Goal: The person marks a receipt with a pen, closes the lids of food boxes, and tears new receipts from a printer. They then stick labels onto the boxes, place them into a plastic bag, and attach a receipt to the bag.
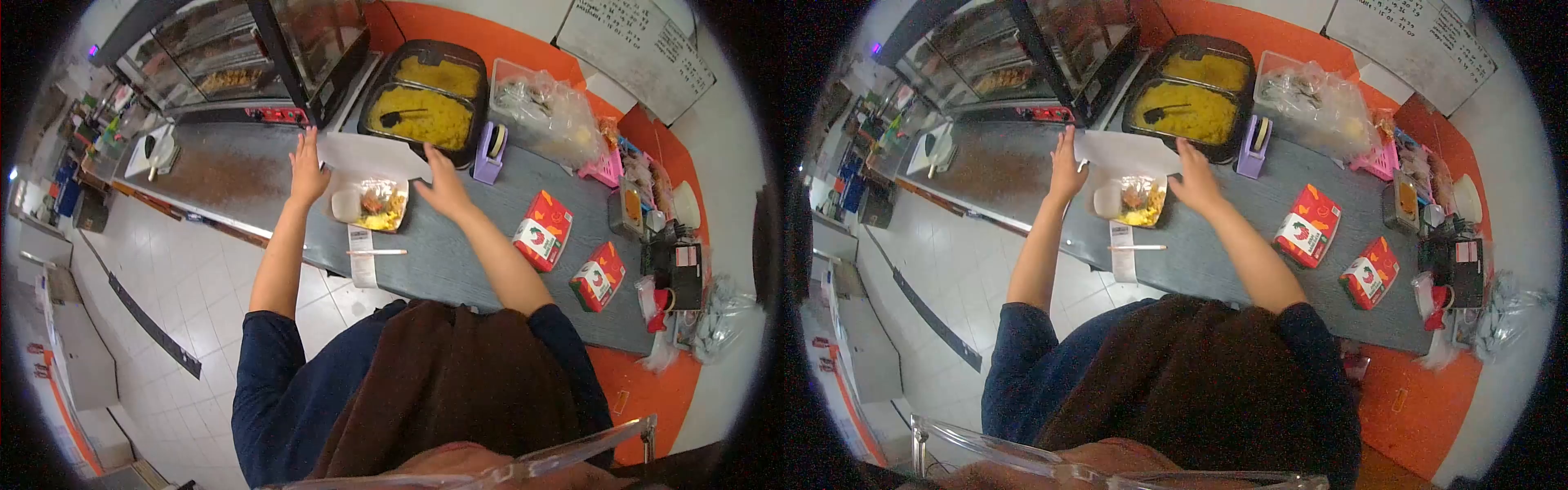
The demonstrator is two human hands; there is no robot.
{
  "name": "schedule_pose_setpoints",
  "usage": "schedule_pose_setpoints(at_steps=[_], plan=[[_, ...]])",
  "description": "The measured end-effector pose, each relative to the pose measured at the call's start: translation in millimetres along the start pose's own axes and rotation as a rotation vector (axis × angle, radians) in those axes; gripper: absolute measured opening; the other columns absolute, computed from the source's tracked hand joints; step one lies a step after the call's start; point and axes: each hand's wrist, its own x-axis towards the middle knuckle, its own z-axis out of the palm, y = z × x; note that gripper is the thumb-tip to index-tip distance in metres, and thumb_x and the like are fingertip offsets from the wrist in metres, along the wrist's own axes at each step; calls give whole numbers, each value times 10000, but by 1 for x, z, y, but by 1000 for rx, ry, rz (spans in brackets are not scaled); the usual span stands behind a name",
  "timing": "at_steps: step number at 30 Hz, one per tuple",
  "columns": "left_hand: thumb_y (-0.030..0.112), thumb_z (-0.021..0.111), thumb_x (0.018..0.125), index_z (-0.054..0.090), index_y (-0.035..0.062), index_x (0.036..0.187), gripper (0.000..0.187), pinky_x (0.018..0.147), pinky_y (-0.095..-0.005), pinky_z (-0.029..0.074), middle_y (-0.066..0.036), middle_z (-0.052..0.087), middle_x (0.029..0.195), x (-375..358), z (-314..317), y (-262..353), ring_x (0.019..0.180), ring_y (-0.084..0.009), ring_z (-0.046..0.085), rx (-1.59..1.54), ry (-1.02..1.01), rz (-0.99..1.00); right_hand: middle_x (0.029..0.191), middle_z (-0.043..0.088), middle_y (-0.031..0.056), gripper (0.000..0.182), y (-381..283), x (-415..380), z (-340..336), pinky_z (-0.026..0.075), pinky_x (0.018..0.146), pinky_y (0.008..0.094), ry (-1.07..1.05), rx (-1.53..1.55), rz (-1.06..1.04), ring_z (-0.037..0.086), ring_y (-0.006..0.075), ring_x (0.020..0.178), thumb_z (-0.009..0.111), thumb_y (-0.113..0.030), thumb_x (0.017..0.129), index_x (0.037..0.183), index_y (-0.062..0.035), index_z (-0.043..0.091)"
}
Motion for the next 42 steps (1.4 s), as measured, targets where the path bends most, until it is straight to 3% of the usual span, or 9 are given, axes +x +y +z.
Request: schedule_pose_setpoints(at_steps=[3,7,11,13,18,30,32,40,42], plan=[[40,647,641,289,132,1314,768,984,-416,293,-106,485,1168,4,-3,-29,1105,-301,442,-208,-235,-25,1127,481,189,649,-14,19,29,345,919,389,33,123,186,423,332,1072,641,-131,686,1263,-43,359],[91,550,753,336,87,1293,581,920,-331,382,-168,522,1116,-16,-16,-42,1047,-329,490,-102,-672,83,969,476,169,256,-34,-17,47,380,827,401,-168,-103,192,440,294,954,620,-100,653,909,-102,617],[84,468,808,311,47,1301,519,910,-345,384,-190,527,1126,-77,41,-52,1077,-338,478,-400,-376,113,1149,397,237,376,-34,-48,84,337,912,458,-26,-236,180,377,405,1085,596,-47,661,1026,-94,521],[71,413,828,303,8,1295,484,906,-353,382,-219,512,1146,-88,53,-36,1089,-354,471,-772,-305,-160,1198,356,275,456,-24,-50,109,290,969,444,93,179,358,329,454,1149,589,2,673,1095,-87,441],[129,399,823,467,-35,1138,361,779,-426,431,-295,555,941,-71,45,-4,910,-414,543,-603,-322,-347,1046,565,125,312,23,4,86,386,881,305,-92,465,556,523,226,1027,447,20,800,1109,-24,436],[53,401,782,346,-28,1252,480,746,-472,435,-297,561,892,-51,27,10,830,-436,549,-524,-436,-328,950,602,174,319,30,29,21,447,765,375,-275,238,410,573,341,892,461,-47,780,1092,-84,512],[47,398,793,335,-16,1262,477,766,-458,430,-292,555,931,-49,18,16,873,-427,540,-456,-546,-345,970,596,179,339,39,25,21,448,777,368,-333,51,141,571,343,901,474,-37,775,1109,-86,506],[58,424,775,192,-28,1314,593,724,-470,439,-300,563,884,-60,29,24,819,-432,556,-561,-403,-251,1068,554,202,462,24,-6,39,417,854,366,-216,349,457,534,346,990,454,16,771,1220,-83,406],[105,478,779,137,-34,1324,658,793,-462,427,-326,511,1023,-55,15,27,940,-435,518,-498,-659,-286,1057,553,213,492,16,-16,36,418,848,380,-207,271,429,537,361,974,466,-8,770,1246,-83,365]])
